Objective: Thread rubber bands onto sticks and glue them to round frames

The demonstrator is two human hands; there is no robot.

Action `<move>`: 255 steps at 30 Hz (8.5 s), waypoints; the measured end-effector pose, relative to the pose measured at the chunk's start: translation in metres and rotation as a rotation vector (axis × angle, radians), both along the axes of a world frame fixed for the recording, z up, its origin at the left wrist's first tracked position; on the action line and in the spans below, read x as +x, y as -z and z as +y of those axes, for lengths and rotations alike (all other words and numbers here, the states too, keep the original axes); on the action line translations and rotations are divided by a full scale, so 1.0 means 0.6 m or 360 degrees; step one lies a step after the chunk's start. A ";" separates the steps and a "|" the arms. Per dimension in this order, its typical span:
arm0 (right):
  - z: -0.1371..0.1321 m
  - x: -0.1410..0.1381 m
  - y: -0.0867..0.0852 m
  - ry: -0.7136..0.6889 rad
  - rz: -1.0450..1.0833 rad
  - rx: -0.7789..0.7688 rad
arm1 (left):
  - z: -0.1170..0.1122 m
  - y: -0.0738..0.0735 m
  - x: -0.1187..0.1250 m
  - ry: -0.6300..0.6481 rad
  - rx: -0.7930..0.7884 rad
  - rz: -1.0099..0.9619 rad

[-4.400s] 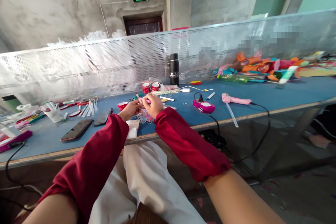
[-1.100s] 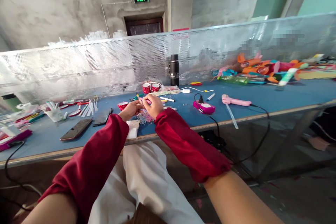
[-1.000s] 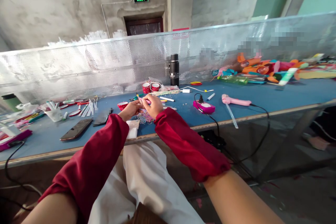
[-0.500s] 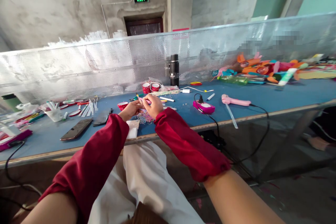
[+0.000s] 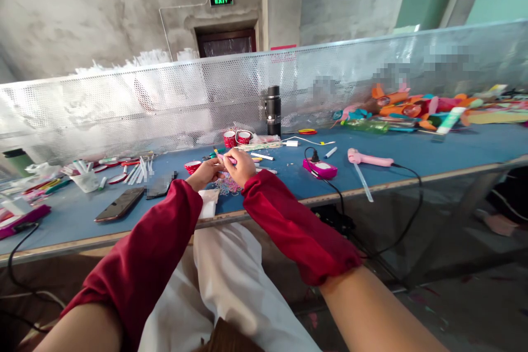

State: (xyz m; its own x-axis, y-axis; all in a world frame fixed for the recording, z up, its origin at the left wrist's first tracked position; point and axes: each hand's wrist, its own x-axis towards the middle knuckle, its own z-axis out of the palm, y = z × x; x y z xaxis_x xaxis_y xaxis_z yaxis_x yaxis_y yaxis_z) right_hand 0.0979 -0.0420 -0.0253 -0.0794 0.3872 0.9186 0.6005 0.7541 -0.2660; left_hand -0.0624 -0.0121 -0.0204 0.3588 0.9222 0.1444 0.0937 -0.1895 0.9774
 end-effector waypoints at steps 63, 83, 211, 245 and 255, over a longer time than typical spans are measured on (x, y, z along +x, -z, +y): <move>0.015 0.009 0.014 0.0183 -0.0012 0.0107 | -0.016 -0.008 0.000 -0.0067 -0.0074 -0.0260; 0.005 0.016 0.009 0.0358 0.0182 0.0143 | -0.007 -0.005 0.004 -0.0167 0.0231 -0.0136; 0.001 0.005 0.003 0.0040 -0.0016 0.0086 | 0.015 0.019 -0.005 -0.0007 0.0415 0.0050; -0.002 0.004 0.002 0.0066 -0.0020 0.0024 | 0.015 0.019 -0.006 0.0011 0.0413 0.0069; -0.001 0.004 0.003 0.0047 -0.0026 0.0052 | 0.014 0.018 -0.006 0.0016 0.0426 0.0073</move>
State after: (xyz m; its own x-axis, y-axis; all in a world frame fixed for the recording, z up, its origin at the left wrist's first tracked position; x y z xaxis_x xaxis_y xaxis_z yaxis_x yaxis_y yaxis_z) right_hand 0.1005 -0.0426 -0.0270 -0.0835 0.3597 0.9293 0.6269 0.7439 -0.2316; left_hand -0.0659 -0.0038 -0.0315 0.3795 0.8497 0.3660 0.1335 -0.4417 0.8872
